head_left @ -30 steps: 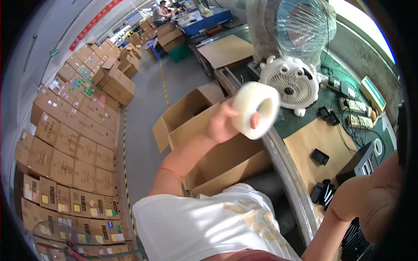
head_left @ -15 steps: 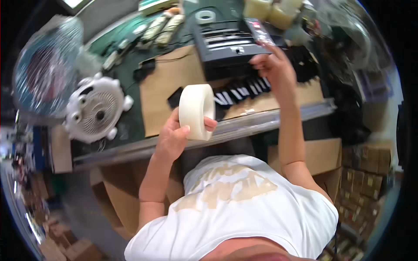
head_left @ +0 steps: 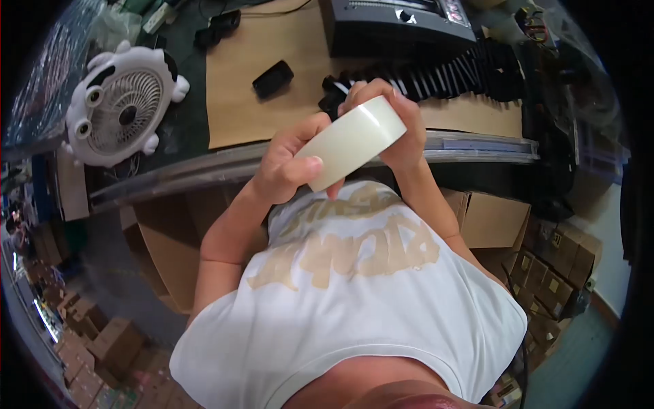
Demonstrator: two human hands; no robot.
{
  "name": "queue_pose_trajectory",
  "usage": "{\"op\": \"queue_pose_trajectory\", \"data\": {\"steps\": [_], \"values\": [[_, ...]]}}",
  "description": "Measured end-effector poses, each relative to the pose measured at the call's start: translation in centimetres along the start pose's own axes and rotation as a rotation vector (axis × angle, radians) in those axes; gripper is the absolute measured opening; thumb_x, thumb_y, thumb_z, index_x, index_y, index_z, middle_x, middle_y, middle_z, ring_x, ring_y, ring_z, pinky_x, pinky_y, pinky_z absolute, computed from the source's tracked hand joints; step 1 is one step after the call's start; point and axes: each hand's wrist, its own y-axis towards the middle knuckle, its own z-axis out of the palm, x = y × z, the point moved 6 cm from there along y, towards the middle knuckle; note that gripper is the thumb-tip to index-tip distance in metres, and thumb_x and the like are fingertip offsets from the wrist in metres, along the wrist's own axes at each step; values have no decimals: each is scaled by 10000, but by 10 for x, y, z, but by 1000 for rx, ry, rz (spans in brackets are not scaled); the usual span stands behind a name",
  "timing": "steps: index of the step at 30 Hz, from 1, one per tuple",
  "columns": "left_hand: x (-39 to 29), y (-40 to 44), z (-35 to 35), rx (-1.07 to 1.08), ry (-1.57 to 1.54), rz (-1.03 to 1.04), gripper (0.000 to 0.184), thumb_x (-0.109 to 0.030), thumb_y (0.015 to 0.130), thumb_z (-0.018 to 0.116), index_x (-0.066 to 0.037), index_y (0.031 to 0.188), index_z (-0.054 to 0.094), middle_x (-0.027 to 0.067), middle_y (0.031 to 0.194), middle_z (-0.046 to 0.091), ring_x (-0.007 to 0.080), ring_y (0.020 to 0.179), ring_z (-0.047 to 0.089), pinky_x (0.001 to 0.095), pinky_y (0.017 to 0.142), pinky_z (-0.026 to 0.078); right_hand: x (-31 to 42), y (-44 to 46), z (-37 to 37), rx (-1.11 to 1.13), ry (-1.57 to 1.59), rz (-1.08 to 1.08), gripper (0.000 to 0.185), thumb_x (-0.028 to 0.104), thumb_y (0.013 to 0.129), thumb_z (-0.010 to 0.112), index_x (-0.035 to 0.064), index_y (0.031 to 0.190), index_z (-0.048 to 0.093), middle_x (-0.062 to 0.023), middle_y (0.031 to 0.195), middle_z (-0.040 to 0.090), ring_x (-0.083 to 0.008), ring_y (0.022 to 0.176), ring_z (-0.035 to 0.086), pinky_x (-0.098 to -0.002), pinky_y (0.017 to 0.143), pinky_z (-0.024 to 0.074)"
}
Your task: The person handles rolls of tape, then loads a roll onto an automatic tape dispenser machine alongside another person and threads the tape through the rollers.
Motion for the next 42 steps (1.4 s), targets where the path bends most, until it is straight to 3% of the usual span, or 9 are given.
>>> {"op": "queue_pose_trajectory", "data": {"steps": [3,6,10,20,26,33,36,37,42], "values": [[2,-3,3,18,1,-30,332,-295,873,612,5,1005,554,125,872,676,220,745,703,334,685,570,4,3,2,73,-10,-25,418,368,983,347,25,838,535,-115,796,542,-222,753,468,-361,749,406],[4,-3,5,5,76,-56,656,-421,859,626,99,1255,560,192,876,703,257,691,718,340,620,579,15,2,6,91,-170,-27,426,356,972,347,6,830,546,-110,746,533,-214,711,461,-356,718,395],[-1,-2,2,14,183,-128,631,-410,871,578,105,1236,574,178,816,716,259,715,723,363,750,572,23,-1,12,107,-326,7,497,374,966,339,-39,846,590,-115,747,550,-199,708,467,-323,687,375],[-3,-3,3,66,319,-322,474,-345,883,591,66,1117,600,119,859,706,188,736,703,308,707,555,38,-6,30,195,-744,-143,556,448,910,357,-33,841,628,-125,753,611,-209,701,575,-325,629,420],[-4,-6,10,-31,370,-413,458,-350,899,589,71,1077,617,106,981,669,169,739,699,288,681,562,28,-20,33,75,-617,-118,497,434,911,439,-30,1019,582,-131,827,614,-213,706,569,-326,629,433],[-1,-11,0,-30,232,-264,448,-380,916,593,54,1025,615,106,771,681,172,634,687,277,609,533,18,-12,31,28,-176,105,515,487,980,443,10,1098,597,-78,876,641,-147,858,622,-264,805,464],[2,-16,1,-58,221,-244,595,-439,873,566,98,1124,614,137,711,684,185,572,662,287,575,529,-6,-11,16,94,-249,238,496,429,1010,380,-26,1071,569,-151,896,645,-200,809,631,-265,713,471],[3,-17,2,-57,215,-261,593,-435,872,564,98,1128,613,140,720,687,186,579,665,290,580,529,-10,-12,12,135,-283,235,442,355,1014,378,-25,932,588,-134,827,622,-183,758,595,-274,679,447],[3,-19,12,-30,194,-326,604,-442,874,568,94,1152,602,137,745,693,178,630,676,279,641,525,-19,-19,7,149,-87,294,425,354,1016,429,-2,876,612,-48,777,572,-113,729,528,-261,662,398]]}}
